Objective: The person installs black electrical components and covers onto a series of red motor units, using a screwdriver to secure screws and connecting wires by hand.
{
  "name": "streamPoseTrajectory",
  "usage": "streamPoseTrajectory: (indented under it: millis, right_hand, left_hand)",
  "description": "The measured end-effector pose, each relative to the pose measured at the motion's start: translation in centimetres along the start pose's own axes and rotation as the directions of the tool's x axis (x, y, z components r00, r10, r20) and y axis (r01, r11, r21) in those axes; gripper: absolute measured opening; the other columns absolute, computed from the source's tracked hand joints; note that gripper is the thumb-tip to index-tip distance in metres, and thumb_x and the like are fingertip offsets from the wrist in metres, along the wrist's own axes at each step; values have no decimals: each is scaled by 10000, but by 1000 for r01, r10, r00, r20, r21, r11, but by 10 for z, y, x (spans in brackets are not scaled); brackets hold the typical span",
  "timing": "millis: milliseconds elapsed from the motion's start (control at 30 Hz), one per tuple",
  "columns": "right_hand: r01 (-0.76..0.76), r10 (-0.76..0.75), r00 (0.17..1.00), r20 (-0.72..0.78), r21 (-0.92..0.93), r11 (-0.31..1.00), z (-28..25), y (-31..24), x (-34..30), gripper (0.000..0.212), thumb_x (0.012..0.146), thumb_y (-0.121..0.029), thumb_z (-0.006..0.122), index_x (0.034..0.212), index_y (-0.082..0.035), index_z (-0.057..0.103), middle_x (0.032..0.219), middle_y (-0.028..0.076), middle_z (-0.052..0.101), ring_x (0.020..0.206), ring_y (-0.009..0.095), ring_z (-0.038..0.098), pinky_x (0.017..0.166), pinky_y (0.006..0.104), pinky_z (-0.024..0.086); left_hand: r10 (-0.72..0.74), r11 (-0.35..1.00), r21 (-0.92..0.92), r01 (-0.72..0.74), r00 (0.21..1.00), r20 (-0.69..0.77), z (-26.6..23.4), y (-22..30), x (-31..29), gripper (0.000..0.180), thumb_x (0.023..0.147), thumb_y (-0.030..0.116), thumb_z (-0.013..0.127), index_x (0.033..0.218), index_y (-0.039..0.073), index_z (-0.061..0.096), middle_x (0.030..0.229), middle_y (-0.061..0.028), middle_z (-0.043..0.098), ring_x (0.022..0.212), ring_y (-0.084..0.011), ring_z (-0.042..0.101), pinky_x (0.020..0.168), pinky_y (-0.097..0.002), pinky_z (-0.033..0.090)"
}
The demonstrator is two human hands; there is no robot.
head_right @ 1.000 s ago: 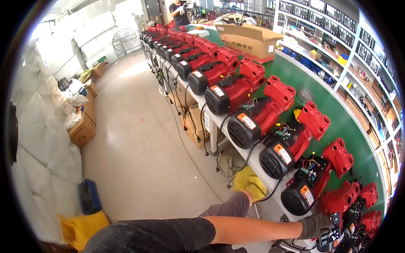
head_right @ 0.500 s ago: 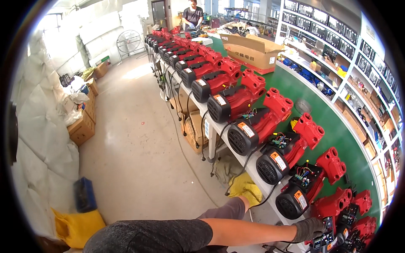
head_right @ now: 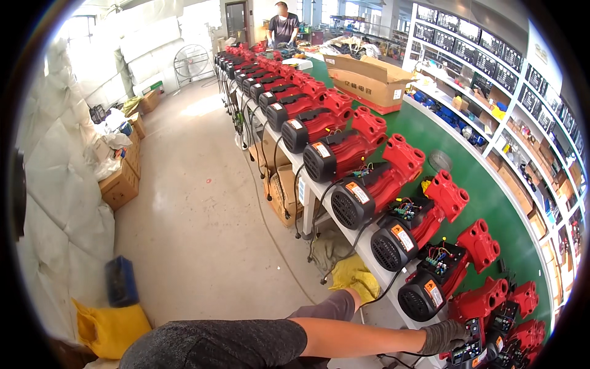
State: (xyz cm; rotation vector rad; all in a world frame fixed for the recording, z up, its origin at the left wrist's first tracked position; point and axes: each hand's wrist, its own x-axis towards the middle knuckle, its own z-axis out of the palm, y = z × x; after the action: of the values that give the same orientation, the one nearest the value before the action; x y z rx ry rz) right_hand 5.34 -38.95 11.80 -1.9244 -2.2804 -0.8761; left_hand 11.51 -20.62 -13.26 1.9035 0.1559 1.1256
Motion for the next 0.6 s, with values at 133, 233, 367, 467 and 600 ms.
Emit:
streamPoseTrajectory:
  millis: [133, 233, 367, 467, 600]
  right_hand:
    - [-24, 27, 999, 40, -73, 997, -7, -5, 6, 272, 842, -250, 734, 1034, -85, 634, 803, 173, 611, 635, 346, 617, 532, 452, 510]
    - [-46, 63, 994, 84, -196, 979, 1, 0, -4, 283, 860, -293, 742, 1007, -81, 627, 806, 180, 619, 610, 352, 617, 524, 450, 512]
    - [-15, 20, 997, 78, -63, 998, -6, 2, 2, 233, 825, -226, 729, 954, -79, 603, 800, 171, 604, 625, 349, 615, 543, 452, 514]
    - [15, -15, 1000, 11, 20, 1000, 3, 3, -5, 198, 767, -147, 699, 904, -72, 578, 824, 179, 569, 658, 374, 593, 566, 478, 504]
    - [45, -47, 999, 9, 157, 987, -2, 18, -6, 201, 767, -148, 696, 909, -68, 578, 834, 185, 567, 681, 382, 593, 580, 481, 506]
  left_hand:
    - [-8, 999, -41, 9, 1000, 21, 3, 2, 3, 144, 854, 16, 674, 997, 24, 677, 902, -176, 668, 881, -361, 666, 755, -421, 533]
    - [-91, 969, -227, 101, 994, 51, 4, -1, 6, 127, 853, -10, 668, 978, 16, 674, 886, -165, 671, 854, -348, 668, 728, -398, 533]
    - [-73, 975, -208, 74, 997, 14, 1, 9, 3, 116, 848, -20, 668, 960, 7, 655, 852, -159, 668, 813, -338, 665, 698, -378, 528]
    - [-47, 988, -147, 44, 999, -15, -6, 13, 1, 114, 853, -16, 661, 962, 12, 648, 844, -167, 661, 803, -343, 665, 692, -384, 522]
    - [-63, 992, -109, 66, 997, 36, -14, 14, 0, 151, 848, -10, 664, 994, 22, 639, 845, -171, 651, 797, -360, 659, 701, -396, 521]
